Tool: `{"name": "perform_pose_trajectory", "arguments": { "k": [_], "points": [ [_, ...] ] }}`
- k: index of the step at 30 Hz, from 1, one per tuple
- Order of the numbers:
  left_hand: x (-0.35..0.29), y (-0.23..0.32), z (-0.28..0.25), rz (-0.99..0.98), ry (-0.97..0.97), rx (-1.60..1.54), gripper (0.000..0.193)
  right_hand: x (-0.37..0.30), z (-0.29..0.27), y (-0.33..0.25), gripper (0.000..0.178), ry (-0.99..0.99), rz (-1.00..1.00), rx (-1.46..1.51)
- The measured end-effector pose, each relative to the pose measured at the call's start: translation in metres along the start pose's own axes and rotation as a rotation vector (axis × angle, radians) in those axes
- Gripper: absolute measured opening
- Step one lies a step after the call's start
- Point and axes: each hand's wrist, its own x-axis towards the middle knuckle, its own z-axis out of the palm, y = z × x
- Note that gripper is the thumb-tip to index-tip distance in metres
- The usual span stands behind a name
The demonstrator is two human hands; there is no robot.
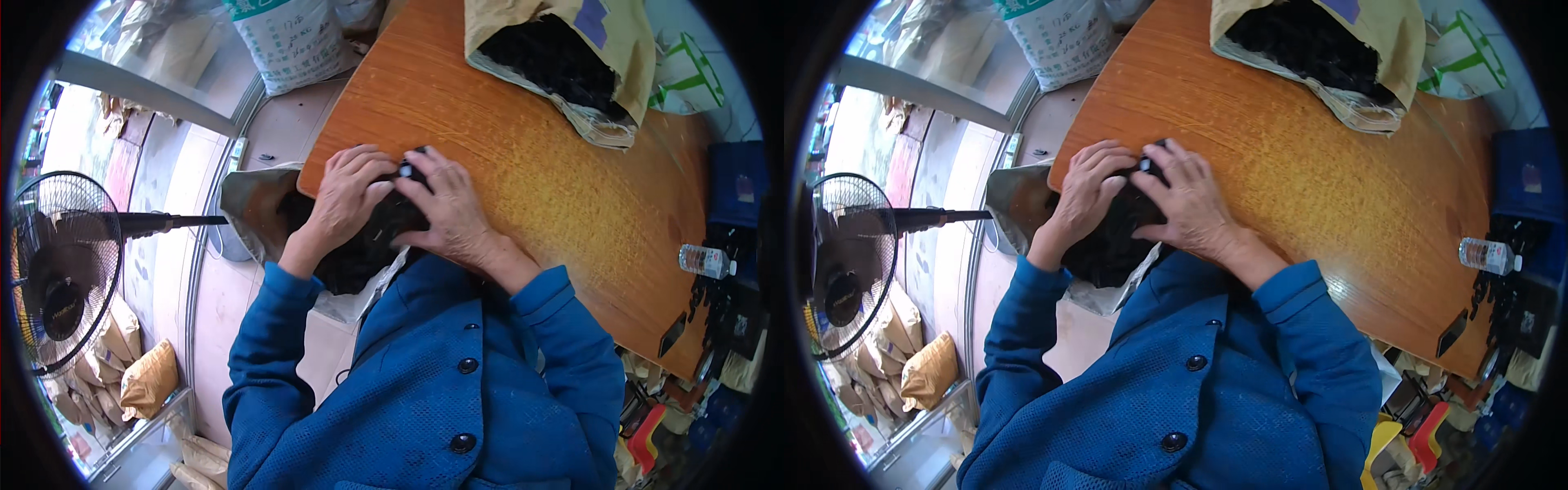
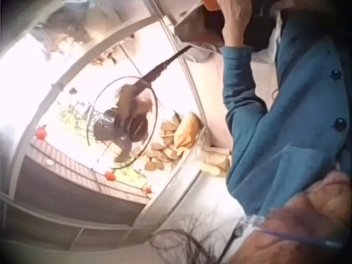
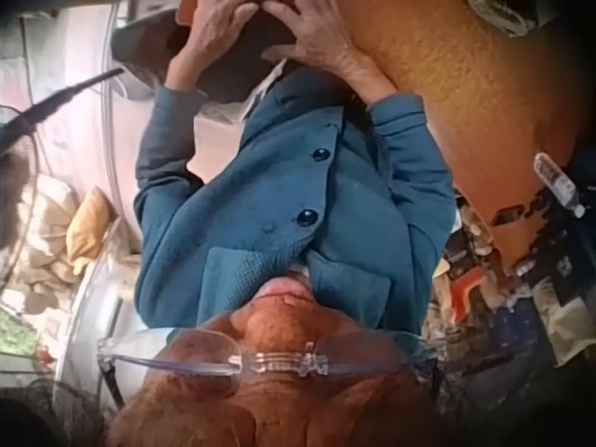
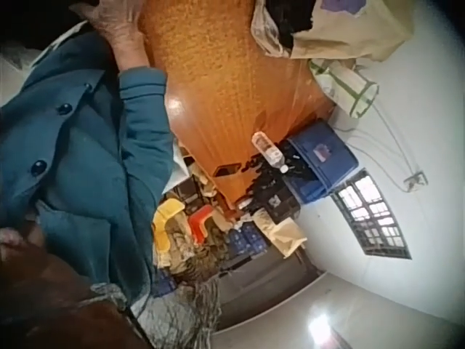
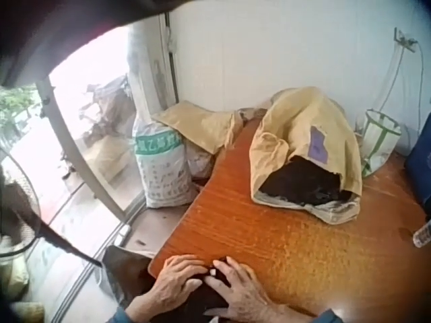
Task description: Assembling small black plastic components by hand at a workbench.
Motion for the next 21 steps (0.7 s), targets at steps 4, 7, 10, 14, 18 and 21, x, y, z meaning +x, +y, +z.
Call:
{"name": "perform_pose_trajectory", "arguments": {
  "k": [4, 7, 10, 14, 18, 21],
  "points": [
    [-0.051, -0.013, -0.030, -0.073, 0.151, 0.078, 0.019, 0.029, 0.039, -0.039, 0.073, 0.026, -0.129, 0.065],
    [-0.098, -0.020, -0.032, -0.451, 0.295, -0.374, 0.023, 0.041, 0.067, -0.065, 0.068, 0.021, -0.285, 0.198],
    [-0.118, -0.019, -0.039, -0.563, 0.266, -0.293, 0.027, 0.035, 0.073, -0.077, 0.062, -0.090, -0.394, 0.212],
    [-0.112, -0.013, -0.024, -0.566, 0.250, -0.208, 0.026, -0.003, 0.030, -0.059, 0.049, 0.115, -0.317, 0.114],
    [-0.087, -0.001, -0.001, -0.232, 0.501, -0.128, 0.012, -0.082, -0.043, -0.018, 0.048, 0.298, -0.001, -0.087],
    [-0.050, 0.028, 0.011, -0.111, 0.508, -0.052, 0.007, -0.155, -0.083, 0.008, 0.045, 0.375, 0.233, -0.364]
  ]
}}
